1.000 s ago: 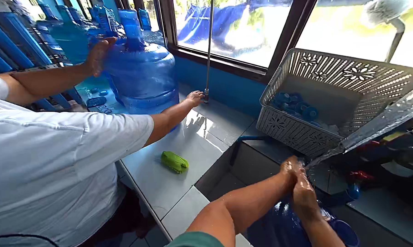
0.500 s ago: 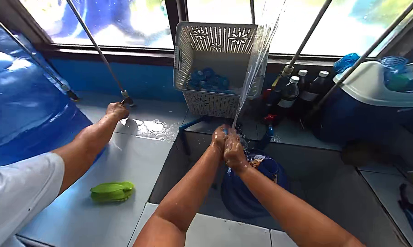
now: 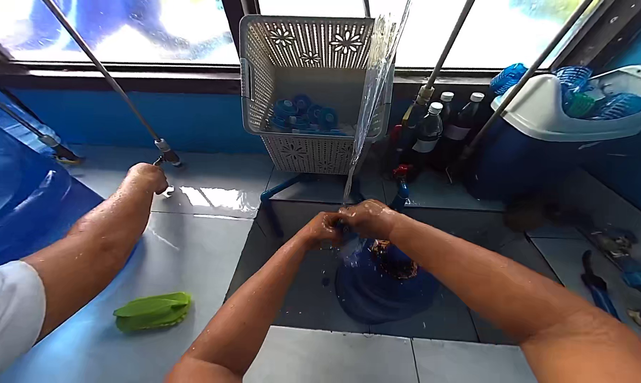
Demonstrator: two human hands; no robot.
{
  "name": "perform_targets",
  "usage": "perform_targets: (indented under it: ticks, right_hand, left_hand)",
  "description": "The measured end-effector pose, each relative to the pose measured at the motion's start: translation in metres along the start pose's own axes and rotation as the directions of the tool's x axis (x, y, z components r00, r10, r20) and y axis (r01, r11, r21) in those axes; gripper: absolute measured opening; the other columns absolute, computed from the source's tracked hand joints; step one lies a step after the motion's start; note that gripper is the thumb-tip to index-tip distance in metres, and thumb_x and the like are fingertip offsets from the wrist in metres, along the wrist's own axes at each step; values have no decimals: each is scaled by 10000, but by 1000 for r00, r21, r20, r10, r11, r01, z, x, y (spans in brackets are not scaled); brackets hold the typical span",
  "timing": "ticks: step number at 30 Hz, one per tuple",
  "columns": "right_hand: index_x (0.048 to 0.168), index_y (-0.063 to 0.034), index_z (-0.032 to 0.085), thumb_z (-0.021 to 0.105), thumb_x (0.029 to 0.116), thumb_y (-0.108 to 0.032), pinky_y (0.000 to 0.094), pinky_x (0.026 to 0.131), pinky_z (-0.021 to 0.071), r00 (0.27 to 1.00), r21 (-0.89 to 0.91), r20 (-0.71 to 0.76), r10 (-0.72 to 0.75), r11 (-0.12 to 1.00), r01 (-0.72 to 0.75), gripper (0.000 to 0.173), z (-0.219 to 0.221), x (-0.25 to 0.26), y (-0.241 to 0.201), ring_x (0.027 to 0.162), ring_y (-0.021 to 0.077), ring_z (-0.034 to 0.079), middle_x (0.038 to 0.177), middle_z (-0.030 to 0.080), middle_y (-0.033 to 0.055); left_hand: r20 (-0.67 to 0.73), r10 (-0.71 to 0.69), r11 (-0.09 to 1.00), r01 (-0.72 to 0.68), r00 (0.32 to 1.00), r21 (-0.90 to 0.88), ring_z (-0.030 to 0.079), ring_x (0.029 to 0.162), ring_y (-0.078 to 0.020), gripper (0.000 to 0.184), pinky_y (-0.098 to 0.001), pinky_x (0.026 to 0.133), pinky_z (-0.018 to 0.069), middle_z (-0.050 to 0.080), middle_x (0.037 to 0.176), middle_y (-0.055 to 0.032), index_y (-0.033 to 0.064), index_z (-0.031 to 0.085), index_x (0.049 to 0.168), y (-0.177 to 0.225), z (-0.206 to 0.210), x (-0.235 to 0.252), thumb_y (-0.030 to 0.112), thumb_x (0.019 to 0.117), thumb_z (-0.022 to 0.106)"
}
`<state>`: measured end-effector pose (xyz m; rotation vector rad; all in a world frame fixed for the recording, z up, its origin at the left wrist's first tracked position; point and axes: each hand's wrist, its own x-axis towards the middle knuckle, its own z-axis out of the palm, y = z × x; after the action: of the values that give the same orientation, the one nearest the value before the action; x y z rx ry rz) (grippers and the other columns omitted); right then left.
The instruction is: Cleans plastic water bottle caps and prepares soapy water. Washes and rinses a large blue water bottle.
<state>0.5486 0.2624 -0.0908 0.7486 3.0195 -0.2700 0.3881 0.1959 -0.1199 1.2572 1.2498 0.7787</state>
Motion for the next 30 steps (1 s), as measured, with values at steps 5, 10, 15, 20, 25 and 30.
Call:
perform_targets:
  ticks: [5,10,15,20,25,30]
  right_hand:
    - [1045,107,687,546,1023,-68,566,804,585,866,244,-482,136,970,-16,226,25,10,-3,864,408,726,922,710,263]
    - [1223,84,599,459,1038,-30,670,938,478,979,37,196,57,997,-65,258,11,5,-18,1092,512,652,1116,671,326]
    - [1412,110,458,317,1128,-177,478,1014,511,834,654,52,550,612,-444,428,31,19,-16,1146,361,649,1282,607,299]
    - [1279,60,624,332,1123,-316,603,1065,431,784,216,165,599,753,-621,500,-44,-4,1,1263,421,588,1288,633,286]
    - [1075,90,672,550,1042,-118,582,845,538,788,210,-478,387,922,-325,243,-141,45,33,887,393,692,950,695,261]
    - [1337,65,603,593,1003,-74,616,1140,367,829,-94,-79,554,824,-559,362,-152,142,66,1398,445,468,1442,535,293]
  left_hand:
    - [-381,122,953,-216,916,-213,717,752,-151,156,-328,737,624,714,890,-123,-90,605,1124,-8,15,6,-65,987,533]
    - [-28,-78,975,82,997,206,704,803,-164,236,-348,798,592,716,986,-143,-72,652,1157,-27,1,5,-1,934,684]
    - [-467,-89,822,-200,880,-533,652,699,-152,180,-307,667,574,665,845,-119,-90,600,1099,-22,24,26,-107,920,587]
    - [-245,-255,726,18,935,-688,674,784,-227,467,-341,695,606,617,1024,-190,-73,498,1261,-50,33,41,-231,823,539]
    - [-103,-238,646,78,966,-760,672,794,-220,299,-343,718,600,629,1003,-171,-56,480,1286,-69,33,63,21,1011,568]
    - [-169,-345,815,205,923,-541,579,507,-106,311,-236,481,488,615,688,-53,3,560,1140,-65,34,69,306,1081,523]
